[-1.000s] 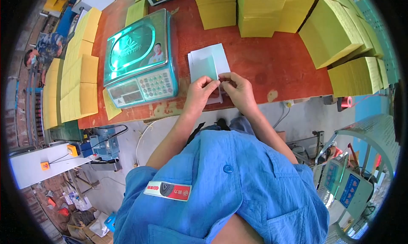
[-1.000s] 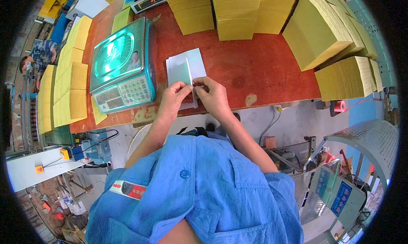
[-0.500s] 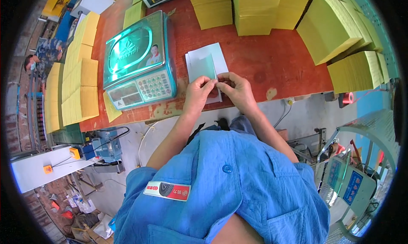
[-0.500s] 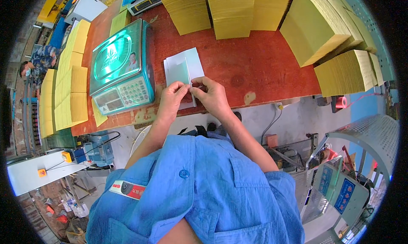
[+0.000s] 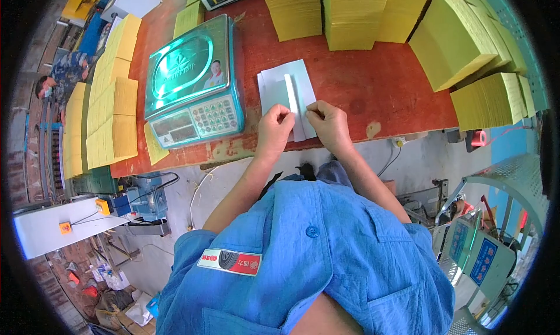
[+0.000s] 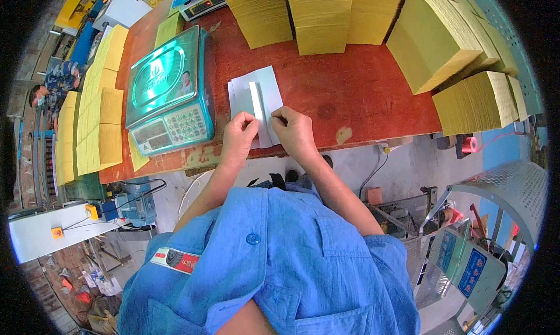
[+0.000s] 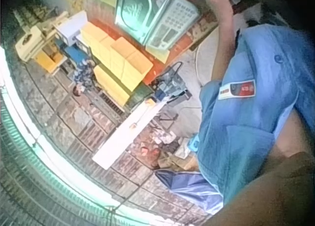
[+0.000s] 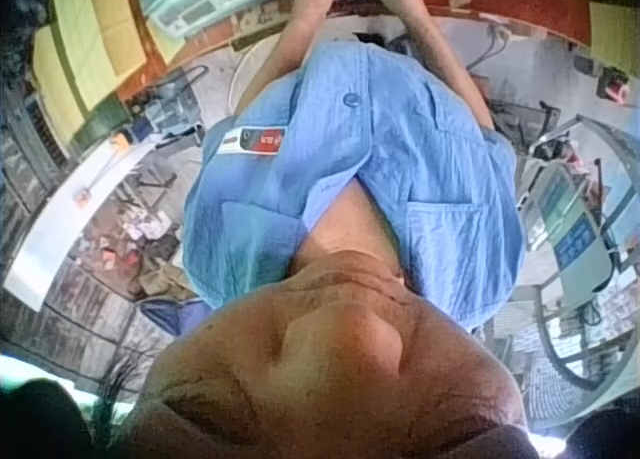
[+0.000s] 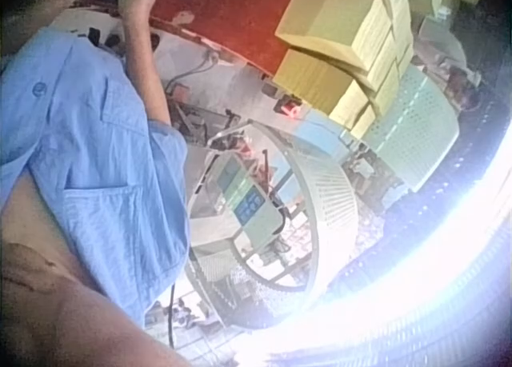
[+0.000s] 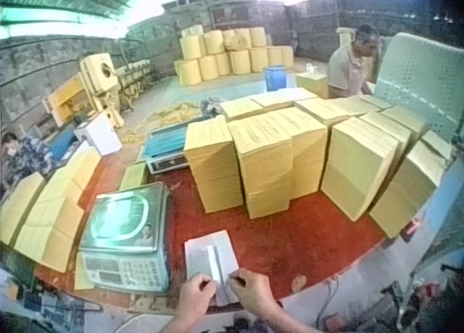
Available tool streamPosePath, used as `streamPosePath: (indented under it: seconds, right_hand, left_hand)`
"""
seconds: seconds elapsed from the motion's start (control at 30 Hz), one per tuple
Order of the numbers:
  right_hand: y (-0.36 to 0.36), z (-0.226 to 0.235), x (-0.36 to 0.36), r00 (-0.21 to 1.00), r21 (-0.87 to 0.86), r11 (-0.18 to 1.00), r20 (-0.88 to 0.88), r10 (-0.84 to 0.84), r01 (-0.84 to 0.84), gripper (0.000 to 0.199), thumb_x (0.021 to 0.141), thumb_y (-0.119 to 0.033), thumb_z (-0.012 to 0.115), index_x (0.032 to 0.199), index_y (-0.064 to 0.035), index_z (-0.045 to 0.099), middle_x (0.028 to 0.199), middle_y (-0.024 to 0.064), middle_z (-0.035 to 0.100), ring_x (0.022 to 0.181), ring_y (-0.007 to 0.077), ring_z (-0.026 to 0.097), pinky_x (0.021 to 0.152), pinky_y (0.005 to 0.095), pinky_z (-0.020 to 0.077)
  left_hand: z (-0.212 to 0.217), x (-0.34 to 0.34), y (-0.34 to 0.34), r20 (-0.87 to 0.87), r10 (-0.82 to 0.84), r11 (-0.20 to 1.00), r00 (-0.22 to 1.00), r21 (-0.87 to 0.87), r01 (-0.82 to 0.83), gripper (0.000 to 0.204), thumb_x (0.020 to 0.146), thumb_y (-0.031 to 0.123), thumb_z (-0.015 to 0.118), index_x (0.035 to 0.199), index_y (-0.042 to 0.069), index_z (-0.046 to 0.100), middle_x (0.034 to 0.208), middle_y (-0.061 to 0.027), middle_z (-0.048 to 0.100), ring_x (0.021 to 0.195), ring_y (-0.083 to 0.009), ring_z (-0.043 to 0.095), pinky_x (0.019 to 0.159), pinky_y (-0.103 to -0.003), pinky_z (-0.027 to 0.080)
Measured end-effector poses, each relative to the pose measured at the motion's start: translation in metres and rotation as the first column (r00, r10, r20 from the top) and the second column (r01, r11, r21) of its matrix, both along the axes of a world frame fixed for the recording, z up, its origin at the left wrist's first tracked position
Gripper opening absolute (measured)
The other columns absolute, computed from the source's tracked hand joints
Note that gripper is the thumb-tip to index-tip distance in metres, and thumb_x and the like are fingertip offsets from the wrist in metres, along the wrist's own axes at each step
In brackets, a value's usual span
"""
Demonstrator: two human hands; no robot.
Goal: The recorder weighs stacks of yellow paper on a digital scale, inserts a label, and uses a machine to bind them with a strap.
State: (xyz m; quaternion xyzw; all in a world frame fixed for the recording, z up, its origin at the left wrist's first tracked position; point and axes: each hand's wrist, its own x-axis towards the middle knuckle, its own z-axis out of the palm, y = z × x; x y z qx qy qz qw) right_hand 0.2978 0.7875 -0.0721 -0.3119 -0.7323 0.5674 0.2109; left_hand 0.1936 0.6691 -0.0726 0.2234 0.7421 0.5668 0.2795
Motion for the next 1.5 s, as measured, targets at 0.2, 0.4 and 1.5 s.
streamPosePath:
  seconds: [0.2,0.4,1.5]
  right_hand:
    - [-0.011,0.003,0.001,0.98,0.046,0.994,-0.178,-0.086,0.095,0.013,0.086,-0.007,0.065,0.096,0.0004,0.068,0.081,0.015,0.069,0.071,0.0156,0.065,0.066,0.0307,0.052]
    - [-0.013,-0.002,0.002,0.992,-0.041,0.999,-0.126,0.005,-0.011,0.014,0.089,-0.004,0.064,0.102,0.0015,0.067,0.085,0.005,0.068,0.076,0.007,0.06,0.068,0.0239,0.0507]
    - [-0.018,0.001,0.002,0.989,-0.113,0.993,-0.144,-0.004,-0.012,0.014,0.088,-0.006,0.065,0.1,0.0015,0.068,0.084,0.004,0.067,0.076,0.0078,0.061,0.067,0.0243,0.0513]
  left_hand:
    - [0.001,0.004,0.003,0.03,0.022,0.996,0.999,0.082,-0.024,0.004,0.089,0.004,0.06,0.091,0.002,0.058,0.075,0.0015,0.057,0.068,-0.0052,0.051,0.062,-0.022,0.043]
    - [-0.005,0.005,0.007,-0.062,0.073,0.971,0.995,0.232,-0.057,0.019,0.089,0.0,0.056,0.108,0.001,0.059,0.081,-0.0002,0.058,0.072,-0.0055,0.053,0.065,-0.022,0.044]
    - [-0.007,-0.01,0.004,0.174,-0.054,0.976,0.983,0.219,0.015,0.012,0.09,0.015,0.068,0.095,0.008,0.06,0.085,0.0033,0.057,0.078,-0.0042,0.05,0.07,-0.02,0.041]
